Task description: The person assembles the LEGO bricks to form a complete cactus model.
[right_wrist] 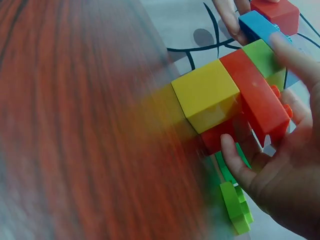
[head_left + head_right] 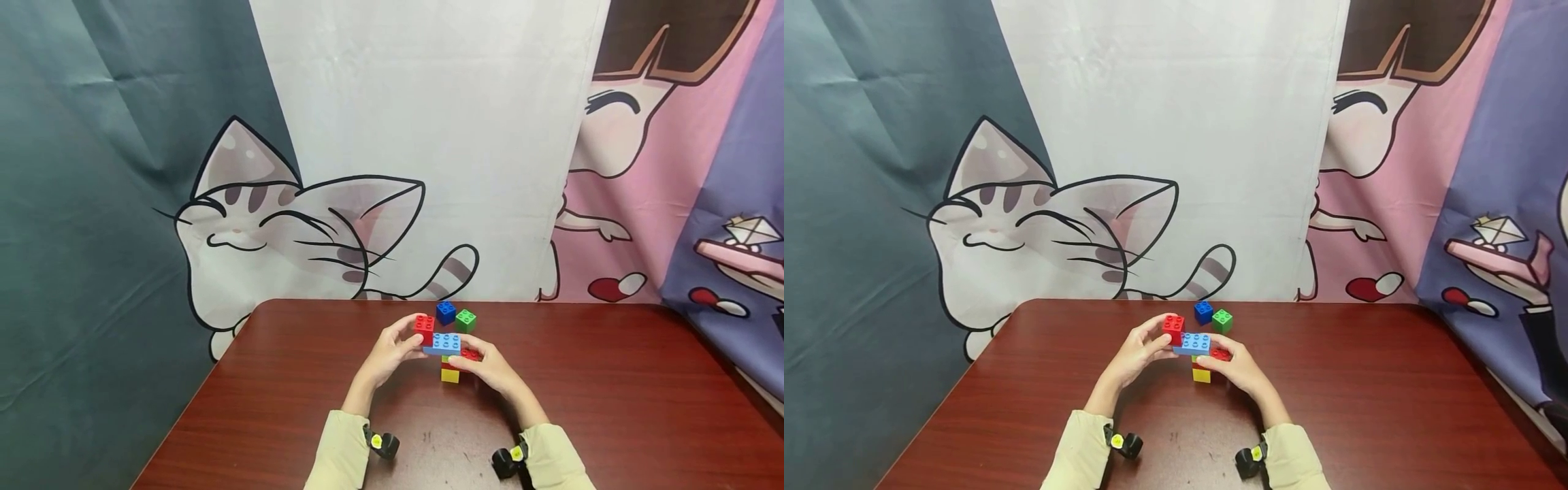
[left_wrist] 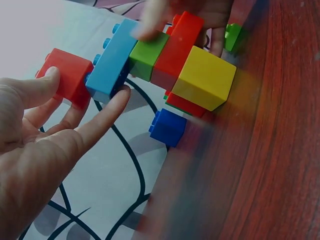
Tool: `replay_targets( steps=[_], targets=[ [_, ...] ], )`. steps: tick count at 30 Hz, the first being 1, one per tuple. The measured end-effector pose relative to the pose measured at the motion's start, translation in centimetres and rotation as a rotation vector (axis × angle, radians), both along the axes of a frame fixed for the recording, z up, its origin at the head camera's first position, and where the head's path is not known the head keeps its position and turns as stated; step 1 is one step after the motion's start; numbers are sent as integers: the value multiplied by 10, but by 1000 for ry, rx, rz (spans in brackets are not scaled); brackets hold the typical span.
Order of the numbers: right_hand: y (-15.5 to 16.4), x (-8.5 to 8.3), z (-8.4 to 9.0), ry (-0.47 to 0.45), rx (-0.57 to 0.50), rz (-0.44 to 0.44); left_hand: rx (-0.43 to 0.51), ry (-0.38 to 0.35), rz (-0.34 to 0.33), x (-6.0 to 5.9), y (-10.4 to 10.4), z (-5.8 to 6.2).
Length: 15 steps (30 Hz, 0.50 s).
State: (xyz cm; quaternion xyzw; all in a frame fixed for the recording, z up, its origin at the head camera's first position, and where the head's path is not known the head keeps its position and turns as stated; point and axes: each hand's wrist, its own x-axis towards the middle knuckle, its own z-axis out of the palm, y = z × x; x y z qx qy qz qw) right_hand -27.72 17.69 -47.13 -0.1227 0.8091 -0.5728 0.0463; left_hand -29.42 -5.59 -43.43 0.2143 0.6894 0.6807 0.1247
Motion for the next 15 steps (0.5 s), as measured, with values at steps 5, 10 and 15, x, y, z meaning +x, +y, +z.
replay_targets(
  steps=[5,10,15],
  targets=[
    [-2,1,3,-7,50,-68,11,0,1,0,1,1],
    [-5,1,2,-34,46,-131,20,-2,0,0,1,1],
    [-6,-1,1,-57,19,-145,35,10,-4,0,1,0]
  ],
)
